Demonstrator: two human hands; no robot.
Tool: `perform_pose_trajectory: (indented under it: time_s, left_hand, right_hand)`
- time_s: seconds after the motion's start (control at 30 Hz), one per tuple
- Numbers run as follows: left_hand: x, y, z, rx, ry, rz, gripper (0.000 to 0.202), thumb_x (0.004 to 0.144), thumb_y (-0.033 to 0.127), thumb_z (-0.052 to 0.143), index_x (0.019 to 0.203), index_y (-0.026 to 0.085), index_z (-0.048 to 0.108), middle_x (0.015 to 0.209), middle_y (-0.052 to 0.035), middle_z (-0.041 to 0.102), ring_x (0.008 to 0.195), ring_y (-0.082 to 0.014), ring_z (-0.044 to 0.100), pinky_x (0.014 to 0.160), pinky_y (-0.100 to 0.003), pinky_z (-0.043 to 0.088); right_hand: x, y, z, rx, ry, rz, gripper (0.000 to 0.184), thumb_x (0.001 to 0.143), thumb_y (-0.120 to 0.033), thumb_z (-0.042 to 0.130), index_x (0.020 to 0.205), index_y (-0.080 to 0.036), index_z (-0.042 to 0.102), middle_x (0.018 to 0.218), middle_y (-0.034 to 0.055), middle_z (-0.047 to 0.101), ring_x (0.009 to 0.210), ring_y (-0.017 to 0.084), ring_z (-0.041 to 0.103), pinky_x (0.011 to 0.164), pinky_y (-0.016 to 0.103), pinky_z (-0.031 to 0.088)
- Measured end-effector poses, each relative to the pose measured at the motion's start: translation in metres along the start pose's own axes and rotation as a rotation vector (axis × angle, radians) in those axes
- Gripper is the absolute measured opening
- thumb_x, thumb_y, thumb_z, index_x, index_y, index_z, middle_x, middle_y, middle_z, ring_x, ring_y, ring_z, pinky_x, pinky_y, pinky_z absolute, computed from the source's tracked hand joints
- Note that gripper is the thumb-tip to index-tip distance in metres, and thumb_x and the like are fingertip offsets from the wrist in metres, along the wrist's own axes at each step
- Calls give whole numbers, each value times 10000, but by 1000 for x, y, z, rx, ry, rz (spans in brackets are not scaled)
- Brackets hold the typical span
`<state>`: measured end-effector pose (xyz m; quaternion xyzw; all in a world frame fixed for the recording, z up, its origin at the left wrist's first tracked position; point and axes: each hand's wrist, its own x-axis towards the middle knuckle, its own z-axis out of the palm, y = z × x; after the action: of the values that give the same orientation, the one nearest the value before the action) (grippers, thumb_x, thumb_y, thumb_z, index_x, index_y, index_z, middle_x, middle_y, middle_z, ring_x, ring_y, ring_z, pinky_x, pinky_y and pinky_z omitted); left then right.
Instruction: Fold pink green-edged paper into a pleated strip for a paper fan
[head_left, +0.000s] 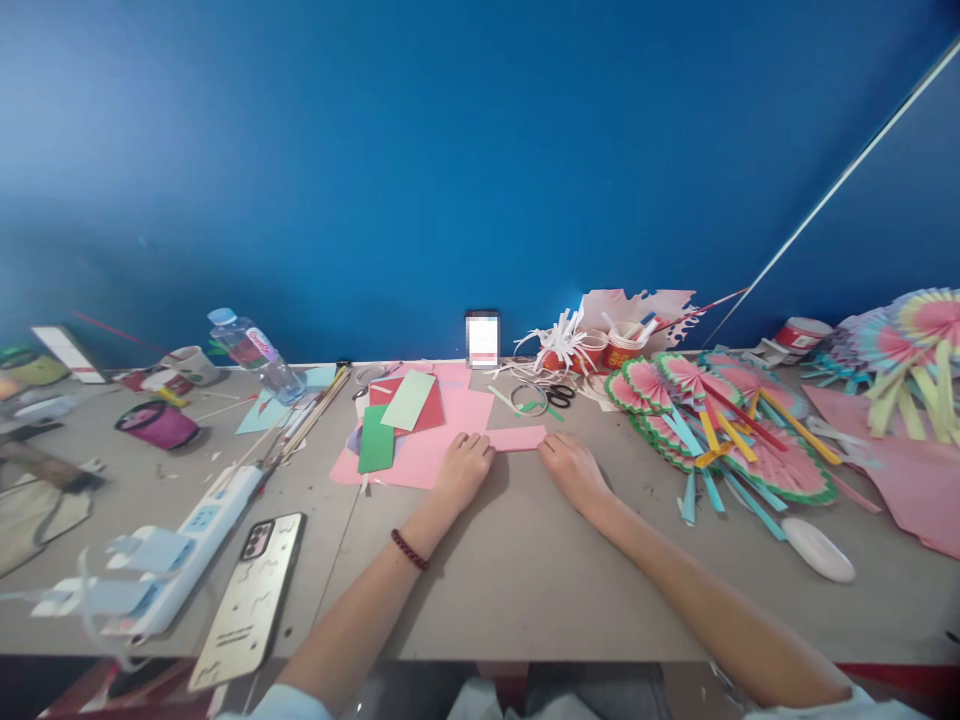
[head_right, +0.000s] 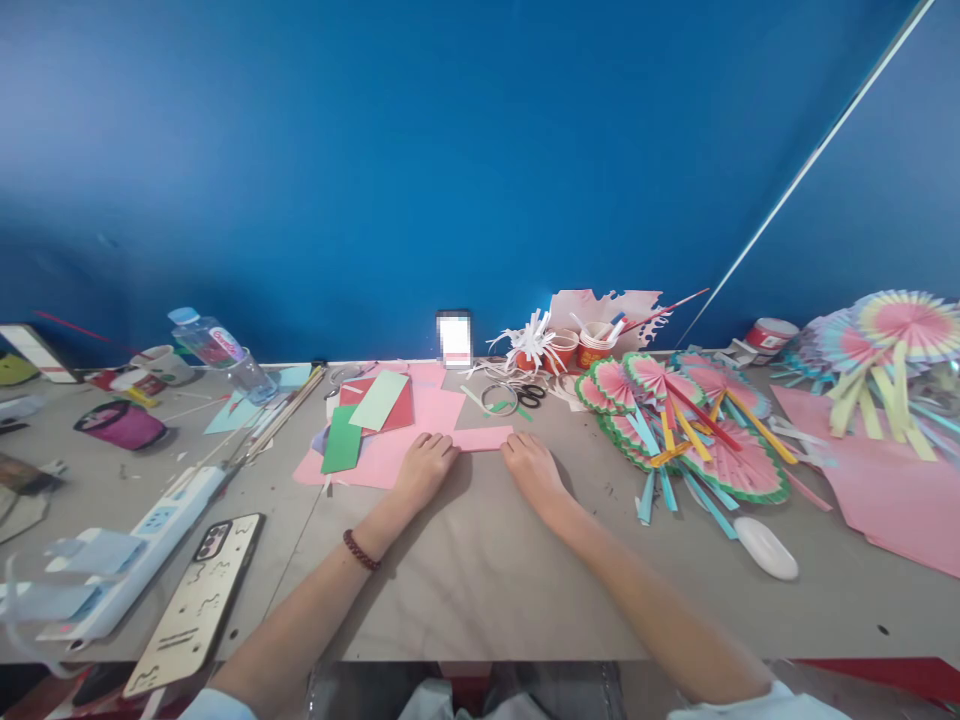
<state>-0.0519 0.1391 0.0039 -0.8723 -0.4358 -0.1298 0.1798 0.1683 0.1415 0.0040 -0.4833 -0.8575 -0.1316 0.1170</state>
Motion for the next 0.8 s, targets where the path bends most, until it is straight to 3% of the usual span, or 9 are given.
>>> perform_pose_trajectory:
  time_s: [0.13, 0.43, 0.5, 0.6, 0.7, 0.8]
  left_hand:
    - [0, 6, -5, 7, -77, -44, 176, 915, 94, 469, 878, 144, 633, 836, -75, 599, 821, -210, 539, 752, -345, 384]
    - [-5, 36, -19, 17, -235, -208, 223, 865, 70, 465, 979, 122, 650, 1003, -120, 600, 863, -233, 537, 746, -374, 392]
    - [-6, 41, -25, -11, -239, -219, 230, 853, 155, 502, 1024, 107, 648, 1046, -137, 588, 905, -255, 528, 762, -393, 396]
    - [-7, 49, -32, -35, -215, -262, 421, 844, 296, 516, 1196, 75, 581, 1077, -159, 571, 954, -286, 503, 806, -425, 394]
    - [-8, 56, -33, -25, -203, -297, 534, 865, 331, 464, 1329, 67, 479, 1111, -174, 559, 1029, -312, 471, 856, -454, 377]
    - [-9, 60, -32, -21, -207, -323, 536, 873, 336, 444, 1340, 75, 469, 1128, -176, 549, 1071, -325, 448, 876, -464, 369]
  right_hand:
    - [-4, -6, -7, -11, -72, 30, 187, 851, -38, 525, 897, -157, 661, 912, 87, 683, 874, 204, 596, 800, 306, 454]
    - [-12, -17, -11, -19, -177, 77, 375, 845, -62, 505, 1205, -74, 607, 1181, 145, 666, 1073, 231, 603, 935, 323, 468]
    - [-13, -18, -13, -8, -190, 82, 396, 850, -79, 494, 1233, -71, 594, 1212, 145, 653, 1107, 234, 589, 959, 326, 458]
    - [-14, -21, -16, 12, -200, 83, 440, 864, -120, 476, 1293, -61, 548, 1242, 156, 634, 1153, 248, 560, 987, 346, 440]
    - [-15, -26, -20, 25, -191, 85, 495, 874, -173, 466, 1358, -73, 485, 1256, 165, 615, 1173, 258, 535, 997, 361, 426]
    - [-15, -30, -23, 22, -190, 101, 493, 885, -210, 454, 1363, -95, 482, 1249, 161, 603, 1163, 259, 522, 993, 363, 420]
